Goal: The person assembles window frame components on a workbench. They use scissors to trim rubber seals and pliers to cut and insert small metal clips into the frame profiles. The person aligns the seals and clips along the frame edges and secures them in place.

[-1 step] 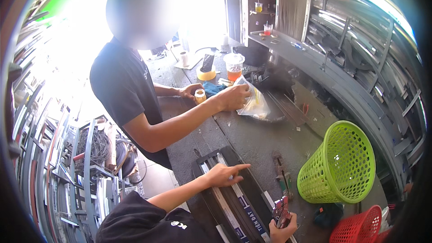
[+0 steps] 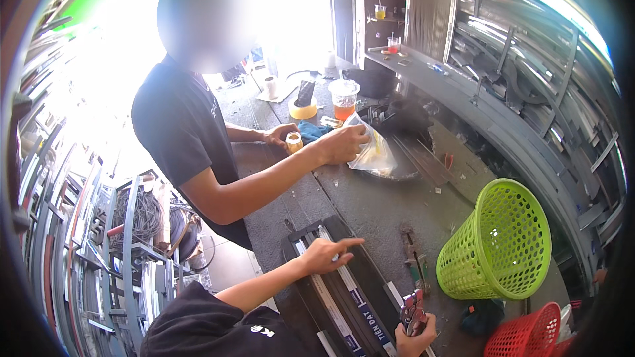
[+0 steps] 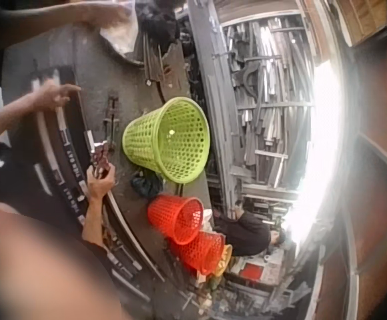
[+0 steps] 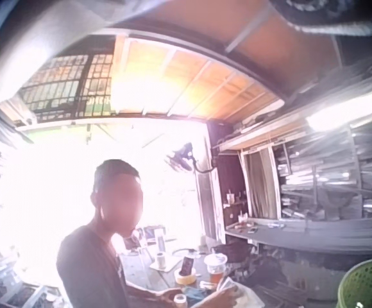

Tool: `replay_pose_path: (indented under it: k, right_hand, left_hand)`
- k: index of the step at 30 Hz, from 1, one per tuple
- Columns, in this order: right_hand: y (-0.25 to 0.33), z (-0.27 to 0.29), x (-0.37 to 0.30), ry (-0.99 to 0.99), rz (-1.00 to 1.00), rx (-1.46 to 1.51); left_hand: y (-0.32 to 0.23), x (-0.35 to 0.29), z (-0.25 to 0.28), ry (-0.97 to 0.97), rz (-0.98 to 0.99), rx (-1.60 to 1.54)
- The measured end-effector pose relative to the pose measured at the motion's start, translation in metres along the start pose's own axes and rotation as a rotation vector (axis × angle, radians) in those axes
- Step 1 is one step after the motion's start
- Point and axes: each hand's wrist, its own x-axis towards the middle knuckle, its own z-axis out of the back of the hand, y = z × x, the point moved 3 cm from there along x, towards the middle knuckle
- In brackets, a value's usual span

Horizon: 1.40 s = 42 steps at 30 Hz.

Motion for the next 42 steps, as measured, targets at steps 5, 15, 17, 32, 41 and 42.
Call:
replay_pose_path:
  k: [5, 15, 17, 32, 41, 42]
  right_hand:
    - [-0.013, 0.001, -0.002, -0.008, 0.019, -0.047]
    - [-0.037, 0.004, -0.011, 0.038, -0.052, 0.109]
    - [-0.037, 0.006, -0.012, 0.038, -0.051, 0.105]
    - [-0.011, 0.001, -0.002, 0.015, -0.003, -0.106]
    - [0.003, -0.002, -0.002, -0.009, -0.002, -0.034]
    - [0.004, -0.002, -0.002, 0.0, 0.004, -0.029]
  left_hand:
    - [-0.055, 0.027, 0.023, -0.231, -0.151, -0.315]
    - [-0.307, 0.103, 0.088, 0.563, -0.774, -1.283]
    - [-0.32, 0.11, 0.087, 0.543, -0.877, -1.218]
    - [-0.188, -0.031, 0.257, -0.401, -1.122, -0.977]
    - [-0.224, -0.103, 0.297, -0.632, -1.217, -0.661]
    - [-0.226, -0.103, 0.298, -0.634, -1.215, -0.657]
